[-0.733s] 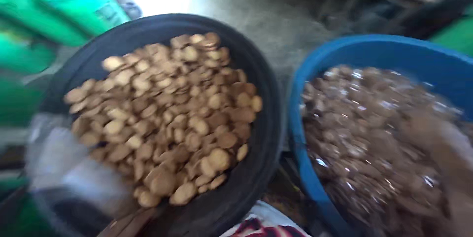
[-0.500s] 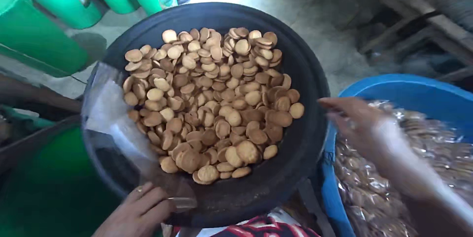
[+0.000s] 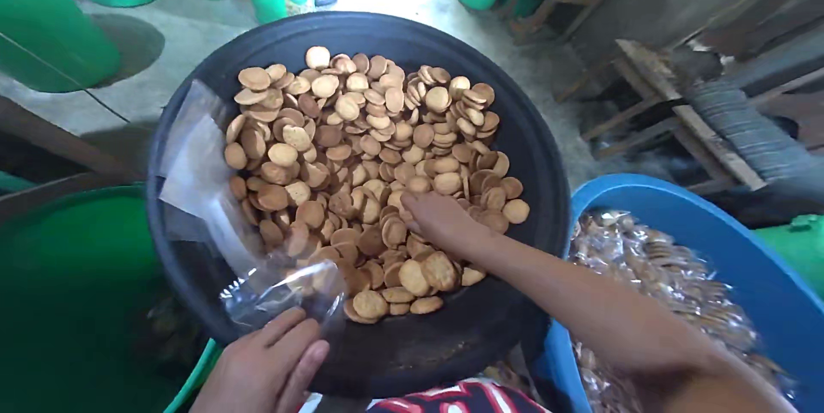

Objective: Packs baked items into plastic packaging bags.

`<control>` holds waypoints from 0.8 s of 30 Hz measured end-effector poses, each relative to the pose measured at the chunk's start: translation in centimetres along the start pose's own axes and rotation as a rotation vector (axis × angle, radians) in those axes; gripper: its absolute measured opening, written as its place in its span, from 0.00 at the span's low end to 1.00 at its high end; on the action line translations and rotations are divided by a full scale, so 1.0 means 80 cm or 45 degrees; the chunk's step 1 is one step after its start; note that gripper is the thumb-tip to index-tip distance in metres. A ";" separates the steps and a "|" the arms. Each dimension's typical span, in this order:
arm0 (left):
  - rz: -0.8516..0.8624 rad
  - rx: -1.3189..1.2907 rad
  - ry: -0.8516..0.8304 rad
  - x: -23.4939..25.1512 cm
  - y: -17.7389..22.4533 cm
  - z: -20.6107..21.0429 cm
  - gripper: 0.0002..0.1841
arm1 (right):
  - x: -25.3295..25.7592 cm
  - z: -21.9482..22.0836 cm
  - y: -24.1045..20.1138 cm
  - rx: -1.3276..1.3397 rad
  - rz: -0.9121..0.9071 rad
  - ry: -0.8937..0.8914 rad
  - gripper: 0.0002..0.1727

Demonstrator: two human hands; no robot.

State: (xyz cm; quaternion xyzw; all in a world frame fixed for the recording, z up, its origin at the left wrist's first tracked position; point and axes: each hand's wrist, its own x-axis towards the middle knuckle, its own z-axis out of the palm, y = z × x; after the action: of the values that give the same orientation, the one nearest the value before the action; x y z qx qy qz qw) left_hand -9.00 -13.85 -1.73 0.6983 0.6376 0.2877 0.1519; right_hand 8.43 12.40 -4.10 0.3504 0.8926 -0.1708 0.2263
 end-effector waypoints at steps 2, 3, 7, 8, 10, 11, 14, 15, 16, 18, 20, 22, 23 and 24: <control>-0.114 -0.390 0.015 0.005 -0.008 -0.002 0.25 | -0.010 -0.006 0.012 0.010 0.037 0.035 0.25; -0.152 -0.531 0.073 0.009 -0.014 -0.002 0.21 | -0.014 -0.008 0.018 -0.035 0.079 0.023 0.24; -0.260 -0.524 0.567 0.034 -0.018 0.001 0.11 | -0.035 -0.013 0.028 -0.164 0.061 -0.082 0.22; -0.279 -0.501 0.681 0.038 -0.017 0.002 0.12 | -0.038 -0.012 0.029 -0.145 -0.022 -0.074 0.22; -0.264 -0.559 0.860 0.042 -0.020 0.007 0.11 | -0.037 -0.009 0.028 -0.056 -0.152 -0.149 0.23; -0.235 -0.580 0.920 0.041 -0.023 0.012 0.10 | -0.035 -0.009 0.026 -0.014 -0.175 -0.229 0.23; -0.165 -0.548 0.979 0.036 -0.035 0.023 0.07 | -0.026 -0.007 0.020 -0.011 -0.106 -0.383 0.26; -0.153 -0.524 0.982 0.034 -0.039 0.025 0.07 | -0.022 -0.003 0.019 -0.032 -0.081 -0.386 0.26; -0.160 -0.514 0.983 0.034 -0.040 0.025 0.07 | -0.019 0.000 0.018 -0.036 -0.079 -0.387 0.26; -0.181 -0.516 0.994 0.034 -0.041 0.024 0.08 | -0.018 0.003 0.012 -0.026 -0.095 -0.398 0.25; -0.205 -0.546 1.008 0.035 -0.043 0.023 0.08 | -0.021 -0.004 -0.002 -0.064 -0.046 -0.385 0.25; -0.213 -0.560 1.004 0.034 -0.043 0.023 0.08 | -0.022 -0.006 -0.016 -0.116 0.038 -0.316 0.25; -0.208 -0.565 0.995 0.034 -0.044 0.024 0.08 | -0.020 -0.002 -0.020 -0.128 0.065 -0.265 0.24; -0.200 -0.568 0.988 0.034 -0.044 0.024 0.08 | -0.017 0.004 -0.022 -0.141 0.076 -0.192 0.22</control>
State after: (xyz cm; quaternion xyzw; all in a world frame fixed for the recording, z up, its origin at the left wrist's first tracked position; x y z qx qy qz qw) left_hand -10.61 -10.36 -4.71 0.4384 0.6209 0.6460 0.0700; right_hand 8.18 10.32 -3.41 0.3499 0.8703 -0.1402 0.3169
